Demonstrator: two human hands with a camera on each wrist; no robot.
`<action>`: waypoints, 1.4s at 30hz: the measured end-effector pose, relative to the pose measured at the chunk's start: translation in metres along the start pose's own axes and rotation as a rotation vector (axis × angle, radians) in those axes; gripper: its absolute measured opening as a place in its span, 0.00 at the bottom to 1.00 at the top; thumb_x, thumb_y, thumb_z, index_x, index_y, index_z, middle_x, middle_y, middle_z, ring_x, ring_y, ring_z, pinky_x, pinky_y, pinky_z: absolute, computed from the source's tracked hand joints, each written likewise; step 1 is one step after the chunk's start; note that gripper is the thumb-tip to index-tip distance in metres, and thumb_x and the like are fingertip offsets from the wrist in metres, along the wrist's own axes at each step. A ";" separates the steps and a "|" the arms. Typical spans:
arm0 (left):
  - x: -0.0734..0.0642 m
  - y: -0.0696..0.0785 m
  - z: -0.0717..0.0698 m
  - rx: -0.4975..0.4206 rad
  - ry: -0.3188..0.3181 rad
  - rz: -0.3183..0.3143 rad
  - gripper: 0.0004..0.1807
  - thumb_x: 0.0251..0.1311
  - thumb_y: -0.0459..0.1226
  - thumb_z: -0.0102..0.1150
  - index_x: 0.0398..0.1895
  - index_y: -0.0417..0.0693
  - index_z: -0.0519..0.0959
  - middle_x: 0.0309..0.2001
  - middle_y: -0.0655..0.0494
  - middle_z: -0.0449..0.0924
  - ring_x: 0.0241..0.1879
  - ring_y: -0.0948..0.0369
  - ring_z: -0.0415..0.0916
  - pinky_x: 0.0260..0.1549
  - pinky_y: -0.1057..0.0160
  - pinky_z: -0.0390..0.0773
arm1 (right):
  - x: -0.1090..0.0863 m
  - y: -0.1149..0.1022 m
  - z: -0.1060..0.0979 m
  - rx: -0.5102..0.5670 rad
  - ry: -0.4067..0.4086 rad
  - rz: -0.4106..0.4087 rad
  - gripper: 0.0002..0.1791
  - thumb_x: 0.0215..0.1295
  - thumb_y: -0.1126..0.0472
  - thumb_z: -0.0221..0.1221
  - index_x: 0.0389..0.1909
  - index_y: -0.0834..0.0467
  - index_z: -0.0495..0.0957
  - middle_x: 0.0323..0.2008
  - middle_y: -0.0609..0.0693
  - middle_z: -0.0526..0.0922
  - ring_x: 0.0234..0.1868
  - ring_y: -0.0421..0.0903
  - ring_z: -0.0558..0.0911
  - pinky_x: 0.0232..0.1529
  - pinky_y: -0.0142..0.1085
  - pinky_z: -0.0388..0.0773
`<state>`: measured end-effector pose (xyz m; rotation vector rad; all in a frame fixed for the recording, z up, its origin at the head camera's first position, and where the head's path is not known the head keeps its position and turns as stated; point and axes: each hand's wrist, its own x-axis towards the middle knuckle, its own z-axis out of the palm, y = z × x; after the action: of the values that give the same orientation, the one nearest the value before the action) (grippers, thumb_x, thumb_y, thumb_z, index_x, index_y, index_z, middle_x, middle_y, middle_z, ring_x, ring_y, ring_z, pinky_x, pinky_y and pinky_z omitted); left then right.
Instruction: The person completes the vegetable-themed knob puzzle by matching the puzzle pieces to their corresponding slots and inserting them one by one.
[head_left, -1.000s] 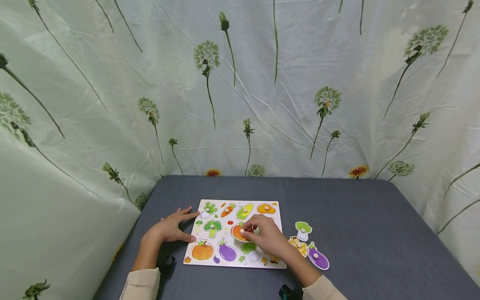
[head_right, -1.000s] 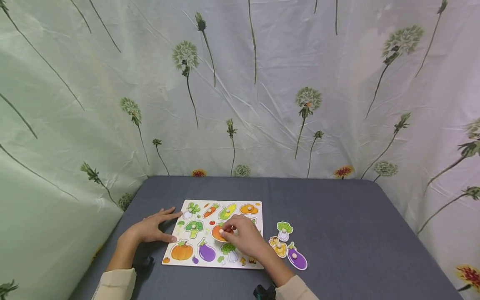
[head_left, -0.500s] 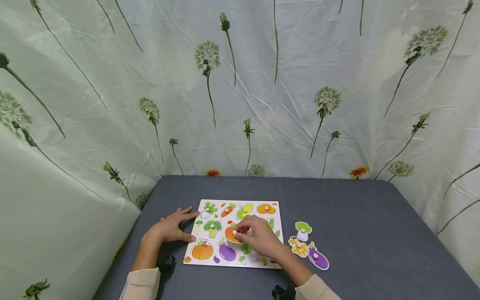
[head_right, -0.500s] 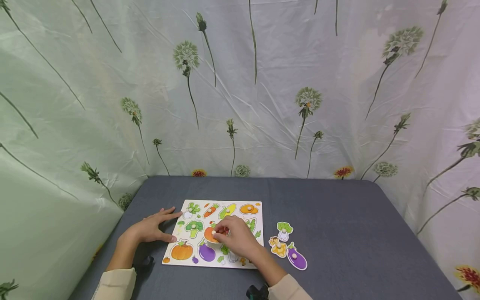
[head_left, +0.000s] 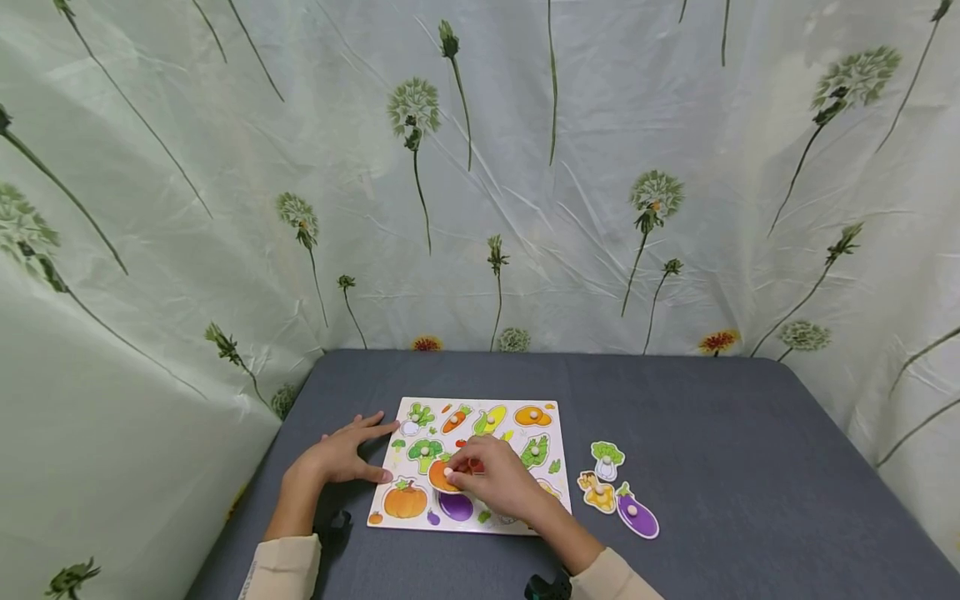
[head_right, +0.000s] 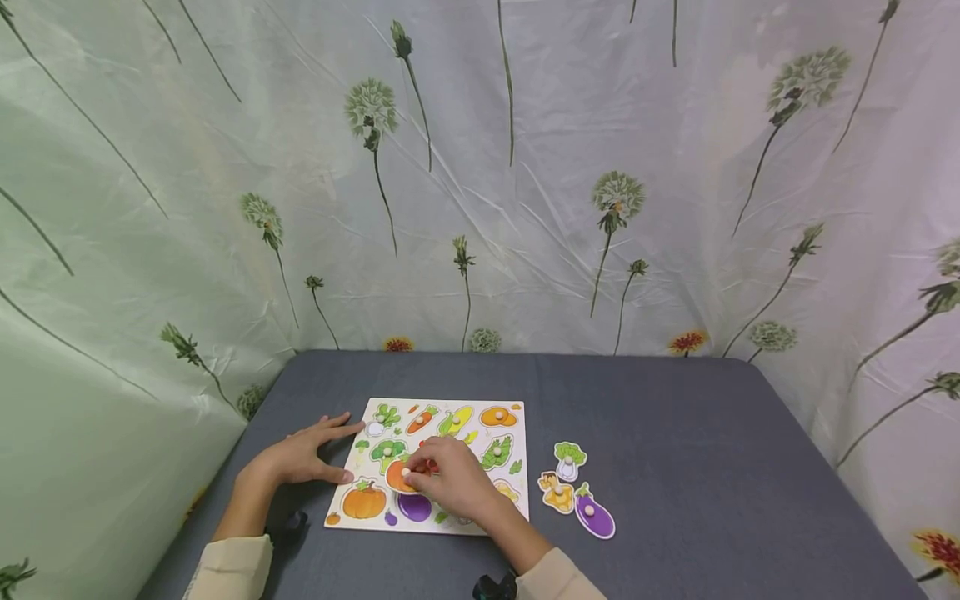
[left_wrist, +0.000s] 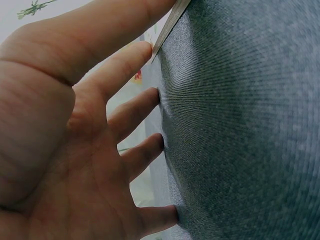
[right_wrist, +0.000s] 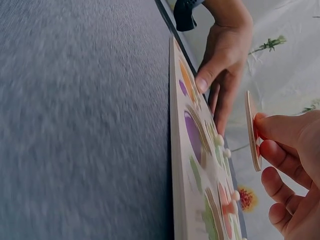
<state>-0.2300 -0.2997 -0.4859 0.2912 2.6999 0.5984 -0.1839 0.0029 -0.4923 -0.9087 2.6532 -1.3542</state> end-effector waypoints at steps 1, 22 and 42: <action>0.000 0.000 0.000 0.001 0.001 0.000 0.54 0.44 0.56 0.81 0.77 0.61 0.67 0.81 0.42 0.54 0.80 0.31 0.43 0.64 0.14 0.39 | 0.001 -0.001 0.002 0.002 -0.005 0.000 0.04 0.66 0.55 0.70 0.35 0.49 0.89 0.28 0.36 0.80 0.36 0.36 0.77 0.42 0.30 0.76; -0.005 -0.002 -0.001 -0.003 -0.003 0.019 0.53 0.45 0.56 0.81 0.77 0.60 0.68 0.81 0.41 0.55 0.79 0.31 0.43 0.62 0.13 0.40 | 0.015 -0.015 0.041 0.000 -0.088 -0.067 0.03 0.67 0.57 0.69 0.38 0.49 0.90 0.28 0.35 0.81 0.32 0.30 0.75 0.38 0.22 0.73; -0.004 -0.002 0.001 -0.007 0.013 0.028 0.53 0.45 0.56 0.81 0.77 0.60 0.68 0.81 0.41 0.55 0.79 0.31 0.44 0.62 0.13 0.40 | 0.018 -0.018 0.057 -0.103 -0.114 -0.067 0.03 0.66 0.57 0.69 0.38 0.49 0.90 0.28 0.34 0.81 0.29 0.26 0.72 0.32 0.20 0.69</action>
<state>-0.2262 -0.3020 -0.4859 0.3252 2.7097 0.6197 -0.1741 -0.0555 -0.5100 -1.0611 2.6493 -1.1494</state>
